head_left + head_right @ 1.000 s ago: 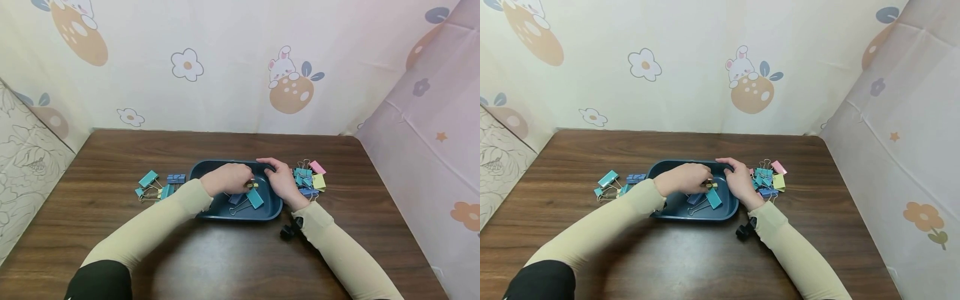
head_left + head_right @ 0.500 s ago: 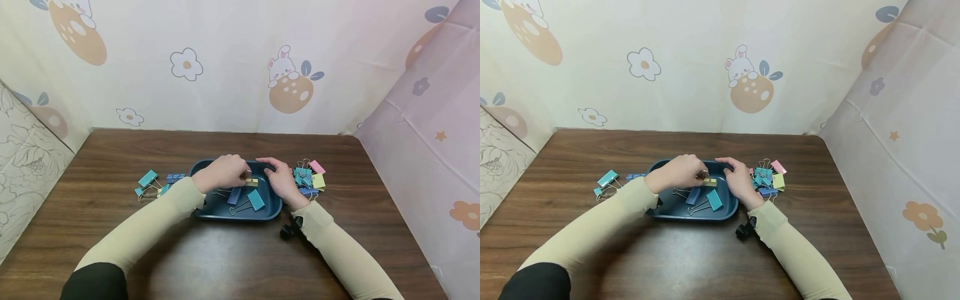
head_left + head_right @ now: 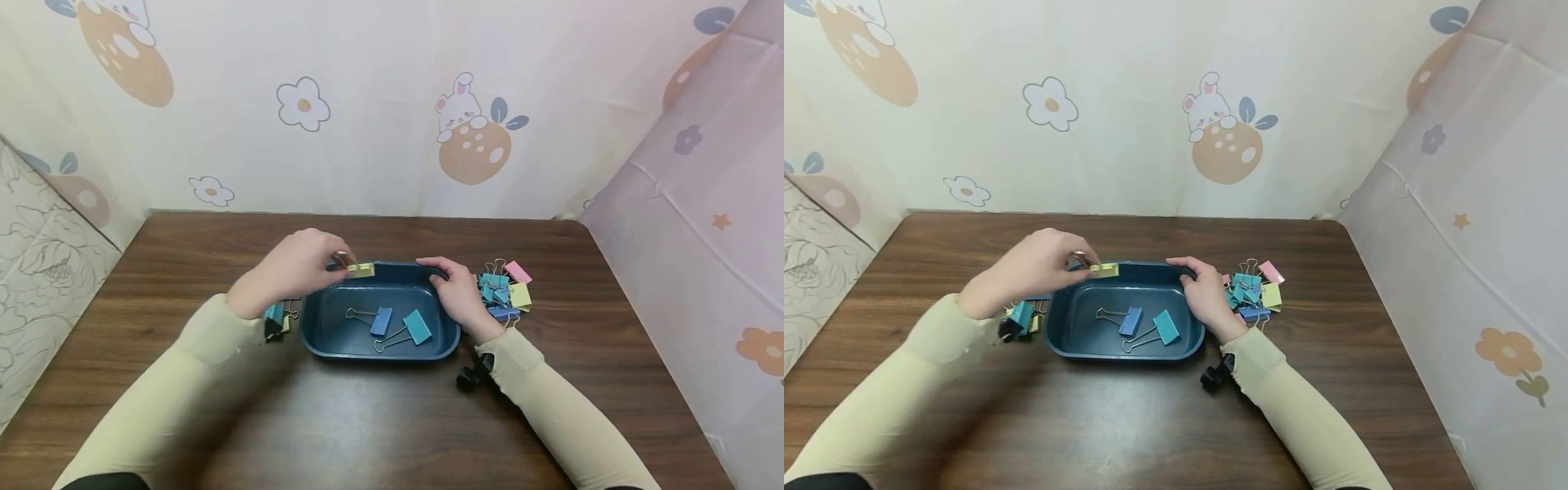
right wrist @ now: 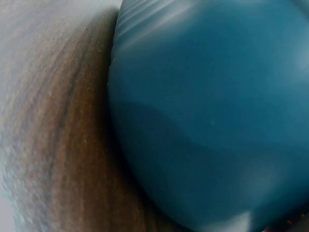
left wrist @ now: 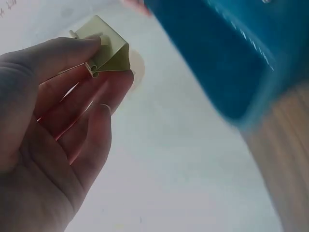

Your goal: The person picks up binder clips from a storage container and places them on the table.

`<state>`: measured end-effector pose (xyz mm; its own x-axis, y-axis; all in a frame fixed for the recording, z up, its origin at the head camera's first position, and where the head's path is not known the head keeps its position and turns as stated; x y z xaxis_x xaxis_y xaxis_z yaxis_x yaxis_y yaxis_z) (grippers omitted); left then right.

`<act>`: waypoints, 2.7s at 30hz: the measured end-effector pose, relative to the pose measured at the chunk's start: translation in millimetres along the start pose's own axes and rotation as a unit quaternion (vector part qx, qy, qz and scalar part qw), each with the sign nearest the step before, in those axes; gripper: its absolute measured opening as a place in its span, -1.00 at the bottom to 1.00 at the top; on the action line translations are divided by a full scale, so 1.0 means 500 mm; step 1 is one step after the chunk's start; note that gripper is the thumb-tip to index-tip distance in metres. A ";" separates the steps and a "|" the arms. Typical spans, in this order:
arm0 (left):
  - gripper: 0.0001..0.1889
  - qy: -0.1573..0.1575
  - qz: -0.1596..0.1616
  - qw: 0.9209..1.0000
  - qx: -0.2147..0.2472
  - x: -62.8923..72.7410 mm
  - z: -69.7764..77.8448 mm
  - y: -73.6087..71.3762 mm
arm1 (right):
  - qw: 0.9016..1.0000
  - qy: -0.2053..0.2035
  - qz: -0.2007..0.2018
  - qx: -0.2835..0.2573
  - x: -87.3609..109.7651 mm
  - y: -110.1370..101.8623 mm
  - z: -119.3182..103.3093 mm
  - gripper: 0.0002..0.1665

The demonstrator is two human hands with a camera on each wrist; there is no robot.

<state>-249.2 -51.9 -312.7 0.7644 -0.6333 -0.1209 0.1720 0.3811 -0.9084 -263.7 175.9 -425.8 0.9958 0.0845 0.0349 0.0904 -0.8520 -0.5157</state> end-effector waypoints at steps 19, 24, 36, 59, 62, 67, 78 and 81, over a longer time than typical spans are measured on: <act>-0.91 -0.152 0.002 0.985 -0.086 0.200 -0.252 -0.020 | 1.000 -0.012 0.002 0.001 0.002 0.001 -0.003 -0.54; -0.91 -0.150 -0.006 0.983 -0.104 0.219 -0.276 0.002 | 1.000 -0.012 0.001 -0.002 0.005 0.002 -0.006 -0.53; -0.85 -0.134 0.007 0.986 -0.104 0.227 -0.269 0.020 | 1.000 -0.009 -0.003 -0.019 0.003 0.004 -0.002 -0.54; -0.87 -0.075 0.075 0.994 -0.016 0.186 -0.147 -0.053 | 1.000 -0.006 -0.004 -0.023 0.002 0.004 0.002 -0.53; -0.84 -0.049 0.054 0.997 0.016 0.164 -0.110 -0.037 | 1.000 -0.007 -0.003 -0.021 0.002 0.004 0.001 -0.54; -0.77 0.014 0.015 0.999 0.044 0.120 -0.041 0.003 | 1.000 -0.009 -0.002 -0.018 0.002 0.003 0.001 -0.54; -0.53 0.054 -0.082 0.994 0.051 0.040 0.022 0.129 | 1.000 -0.011 -0.001 -0.014 0.001 0.003 0.000 -0.54; -0.50 0.058 -0.093 0.992 0.068 0.026 0.027 0.153 | 1.000 -0.009 -0.001 -0.011 0.001 0.003 0.001 -0.54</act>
<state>-217.6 -21.8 -378.5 0.6366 -0.7711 -0.0085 0.3922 0.3332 -0.8574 -263.2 175.1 -426.9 0.9953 0.0947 0.0207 0.0924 -0.8633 -0.4962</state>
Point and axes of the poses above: each hand's wrist, its own x-axis away from the middle knuckle, its own y-axis out of the palm, z = x × y, the point moved 9 cm from there along -x, towards the middle knuckle, and after that the axes turned 3 degrees about x, right-handed, at the moved point
